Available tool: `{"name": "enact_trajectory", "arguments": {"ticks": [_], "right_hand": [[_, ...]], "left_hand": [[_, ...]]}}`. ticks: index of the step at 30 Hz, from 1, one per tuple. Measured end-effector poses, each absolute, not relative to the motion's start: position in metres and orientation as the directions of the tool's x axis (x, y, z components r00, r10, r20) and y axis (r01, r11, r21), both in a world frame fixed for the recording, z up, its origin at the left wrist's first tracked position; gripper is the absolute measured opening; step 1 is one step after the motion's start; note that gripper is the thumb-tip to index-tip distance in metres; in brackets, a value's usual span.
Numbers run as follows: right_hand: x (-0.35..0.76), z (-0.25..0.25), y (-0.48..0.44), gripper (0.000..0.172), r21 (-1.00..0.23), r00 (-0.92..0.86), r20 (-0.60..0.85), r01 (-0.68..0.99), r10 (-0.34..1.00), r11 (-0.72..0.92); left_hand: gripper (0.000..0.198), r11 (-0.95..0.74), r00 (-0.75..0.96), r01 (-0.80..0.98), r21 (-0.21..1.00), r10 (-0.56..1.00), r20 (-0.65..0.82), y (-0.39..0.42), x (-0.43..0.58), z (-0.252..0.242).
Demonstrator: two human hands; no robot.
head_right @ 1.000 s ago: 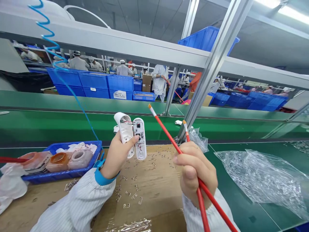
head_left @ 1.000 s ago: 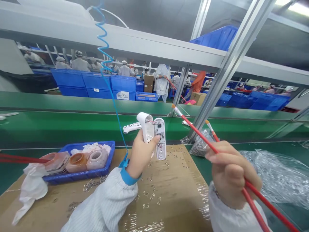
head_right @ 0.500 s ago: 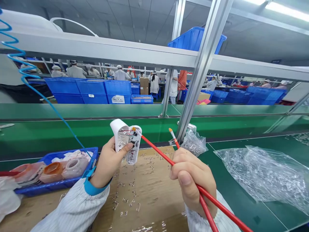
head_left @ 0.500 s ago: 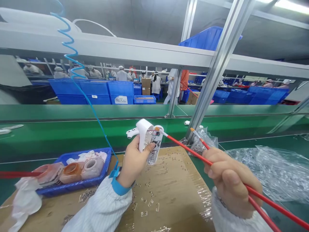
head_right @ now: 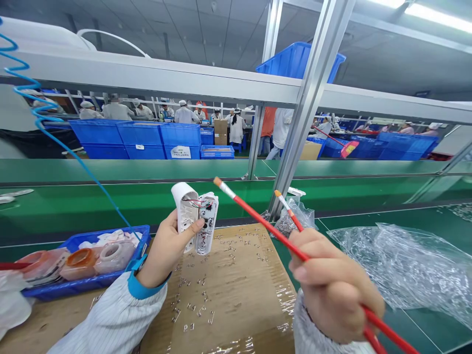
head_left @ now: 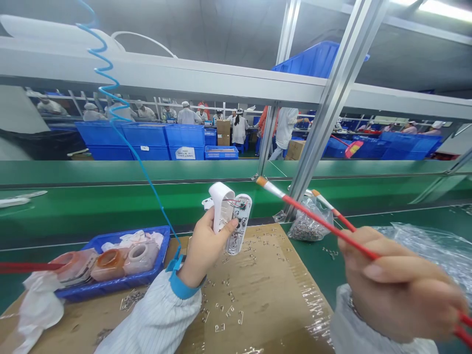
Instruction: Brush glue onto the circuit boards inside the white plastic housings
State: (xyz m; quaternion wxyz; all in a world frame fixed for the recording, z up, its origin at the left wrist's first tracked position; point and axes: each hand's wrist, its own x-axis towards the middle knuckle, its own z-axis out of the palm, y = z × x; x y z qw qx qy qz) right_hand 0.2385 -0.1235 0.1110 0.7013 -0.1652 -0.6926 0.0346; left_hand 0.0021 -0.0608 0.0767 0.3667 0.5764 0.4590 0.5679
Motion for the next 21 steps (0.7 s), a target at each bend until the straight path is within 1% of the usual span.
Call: {"name": "enact_trajectory", "arguments": {"ticks": [2,3,5,7,9,12,17,19,21], "right_hand": [[0.234,0.117,-0.126,0.037,-0.312,0.162,0.936,-0.019,0.311,0.950],[0.231,0.120,-0.127,0.037,-0.337,0.198,0.914,-0.116,0.354,0.934],[0.222,0.124,-0.127,0.036,-0.400,0.202,0.870,-0.245,0.450,0.883],[0.213,0.124,-0.126,0.037,-0.434,0.171,0.849,-0.314,0.500,0.845],[0.207,0.121,-0.122,0.036,-0.475,0.142,0.828,-0.337,0.543,0.813],[0.201,0.114,-0.116,0.034,-0.509,0.111,0.812,-0.348,0.574,0.787],[0.199,0.111,-0.111,0.033,-0.555,0.063,0.792,-0.338,0.607,0.760],[0.201,0.113,-0.113,0.030,-0.561,0.066,0.790,-0.326,0.610,0.761],[0.206,0.116,-0.118,0.030,-0.539,0.085,0.807,-0.298,0.584,0.788]], "left_hand": [[0.041,-0.314,-0.016,0.154,0.937,0.947,0.320,-0.061,0.003,0.078],[0.039,-0.316,0.019,0.173,0.933,0.948,0.317,-0.062,0.004,0.078],[0.035,-0.311,0.078,0.207,0.928,0.950,0.301,-0.064,0.006,0.080],[0.032,-0.299,0.109,0.225,0.927,0.954,0.281,-0.065,0.009,0.081],[0.030,-0.285,0.124,0.233,0.930,0.957,0.262,-0.067,0.011,0.081],[0.028,-0.291,0.139,0.232,0.928,0.954,0.265,-0.069,0.012,0.081],[0.032,-0.295,0.127,0.208,0.933,0.954,0.273,-0.068,0.008,0.078],[0.034,-0.296,0.093,0.157,0.942,0.954,0.284,-0.066,0.007,0.077],[0.037,-0.277,0.039,0.040,0.960,0.960,0.276,-0.064,0.008,0.076]]}}
